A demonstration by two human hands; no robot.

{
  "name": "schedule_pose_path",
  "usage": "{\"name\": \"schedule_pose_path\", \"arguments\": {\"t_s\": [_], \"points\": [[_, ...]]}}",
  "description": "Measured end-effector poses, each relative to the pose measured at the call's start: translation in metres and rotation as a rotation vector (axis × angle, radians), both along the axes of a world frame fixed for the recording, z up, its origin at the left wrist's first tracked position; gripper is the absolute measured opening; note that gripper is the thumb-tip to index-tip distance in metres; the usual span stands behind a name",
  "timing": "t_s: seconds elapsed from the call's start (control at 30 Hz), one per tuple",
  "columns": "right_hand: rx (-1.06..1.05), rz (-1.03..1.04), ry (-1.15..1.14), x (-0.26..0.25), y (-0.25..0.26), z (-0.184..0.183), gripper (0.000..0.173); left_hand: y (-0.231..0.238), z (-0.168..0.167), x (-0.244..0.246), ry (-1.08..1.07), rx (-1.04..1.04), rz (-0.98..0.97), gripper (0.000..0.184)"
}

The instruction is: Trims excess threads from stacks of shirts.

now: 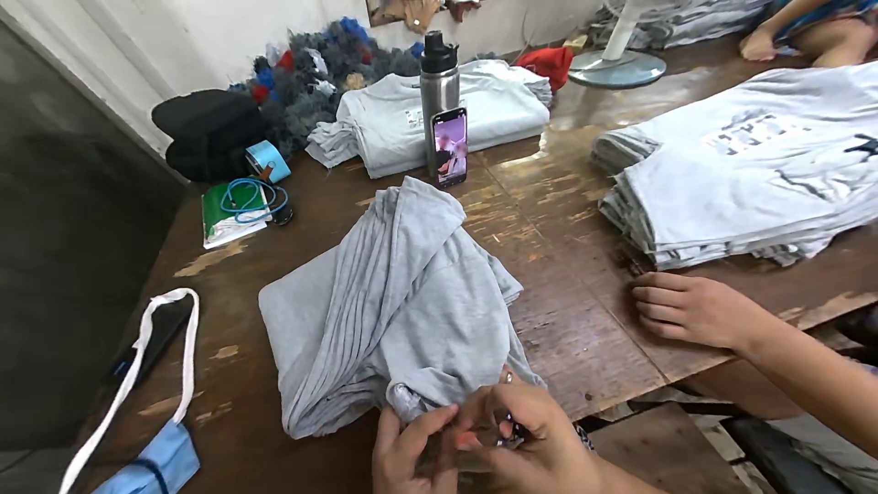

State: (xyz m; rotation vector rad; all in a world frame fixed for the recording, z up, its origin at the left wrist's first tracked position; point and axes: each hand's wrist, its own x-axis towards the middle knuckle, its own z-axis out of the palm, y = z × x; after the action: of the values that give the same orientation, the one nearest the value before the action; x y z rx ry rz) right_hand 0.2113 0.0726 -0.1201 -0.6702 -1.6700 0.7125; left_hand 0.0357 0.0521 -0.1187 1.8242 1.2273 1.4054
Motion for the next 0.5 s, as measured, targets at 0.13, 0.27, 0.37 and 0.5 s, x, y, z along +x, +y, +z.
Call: {"name": "schedule_pose_path", "arguments": {"t_s": [0.13, 0.27, 0.37, 0.5], "points": [[0.048, -0.093, -0.028, -0.005, 0.005, 0.001, 0.011, 0.002, -0.004, 0.001, -0.089, -0.007, 0.016, 0.006], [-0.041, -0.141, -0.218, 0.007, 0.024, -0.006, 0.021, 0.003, -0.002, -0.007, -0.400, -0.113, -0.177, 0.015], [-0.082, -0.073, -0.269, 0.016, 0.023, -0.009, 0.046, 0.002, -0.004, -0.011, -0.531, -0.137, -0.263, 0.017], [0.035, -0.051, -0.480, 0.024, 0.012, -0.013, 0.058, 0.001, -0.008, -0.017, -0.538, -0.109, -0.319, 0.016]]}}
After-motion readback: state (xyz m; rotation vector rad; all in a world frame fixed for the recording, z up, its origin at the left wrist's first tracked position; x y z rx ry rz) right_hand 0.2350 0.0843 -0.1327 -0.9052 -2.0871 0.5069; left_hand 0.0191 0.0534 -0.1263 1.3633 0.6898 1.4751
